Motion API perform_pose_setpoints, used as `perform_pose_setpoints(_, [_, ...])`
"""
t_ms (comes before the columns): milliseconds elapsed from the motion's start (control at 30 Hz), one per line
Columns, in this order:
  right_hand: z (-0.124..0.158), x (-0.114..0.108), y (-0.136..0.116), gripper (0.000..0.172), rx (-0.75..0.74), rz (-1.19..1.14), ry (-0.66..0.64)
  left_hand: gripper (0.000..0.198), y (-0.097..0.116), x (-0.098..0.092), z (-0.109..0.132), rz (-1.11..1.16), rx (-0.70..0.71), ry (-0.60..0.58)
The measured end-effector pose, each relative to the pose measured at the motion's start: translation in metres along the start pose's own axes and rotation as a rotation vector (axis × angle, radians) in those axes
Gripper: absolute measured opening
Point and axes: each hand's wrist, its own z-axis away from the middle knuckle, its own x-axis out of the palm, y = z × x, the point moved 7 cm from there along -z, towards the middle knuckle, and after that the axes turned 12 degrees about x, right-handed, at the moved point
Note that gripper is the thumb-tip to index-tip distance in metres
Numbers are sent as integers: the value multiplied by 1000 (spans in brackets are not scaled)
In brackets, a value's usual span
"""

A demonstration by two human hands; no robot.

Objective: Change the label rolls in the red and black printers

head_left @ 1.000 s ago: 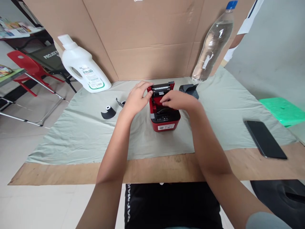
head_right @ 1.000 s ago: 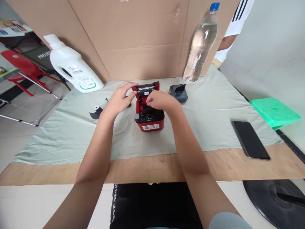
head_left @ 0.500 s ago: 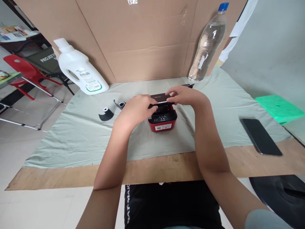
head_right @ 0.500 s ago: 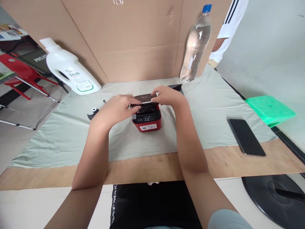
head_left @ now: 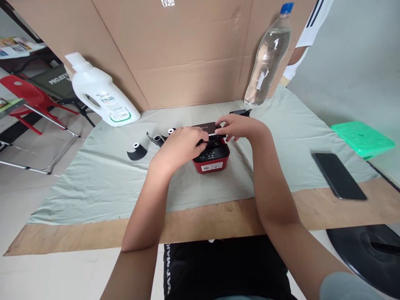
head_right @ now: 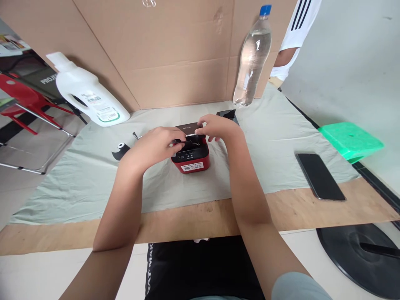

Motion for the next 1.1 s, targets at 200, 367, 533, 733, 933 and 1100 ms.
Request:
perform_pose_setpoints(200, [-5, 8, -1, 51, 20, 121, -47, 22, -9, -2, -3, -24, -128, -7])
perform_pose_setpoints(367, [-6, 13, -1, 56, 25, 140, -62, 23, -14, 1, -5, -90, -179, -8])
perform_pose_setpoints(533, [-6, 15, 1, 66, 47, 90, -91, 21, -25, 6, -9, -43, -191, 52])
perform_pose_setpoints(733, [-23, 14, 24, 115, 110, -69, -150, 16, -55, 31, -21, 159, -153, 242])
perform_pose_setpoints(933, [-32, 27, 42, 98, 129, -242, -383, 8, -86, 69, -33, 434, -142, 321])
perform_pose_setpoints(1100, [-30, 30, 38, 80, 98, -255, -410, 9, -93, 82, -37, 637, -94, 316])
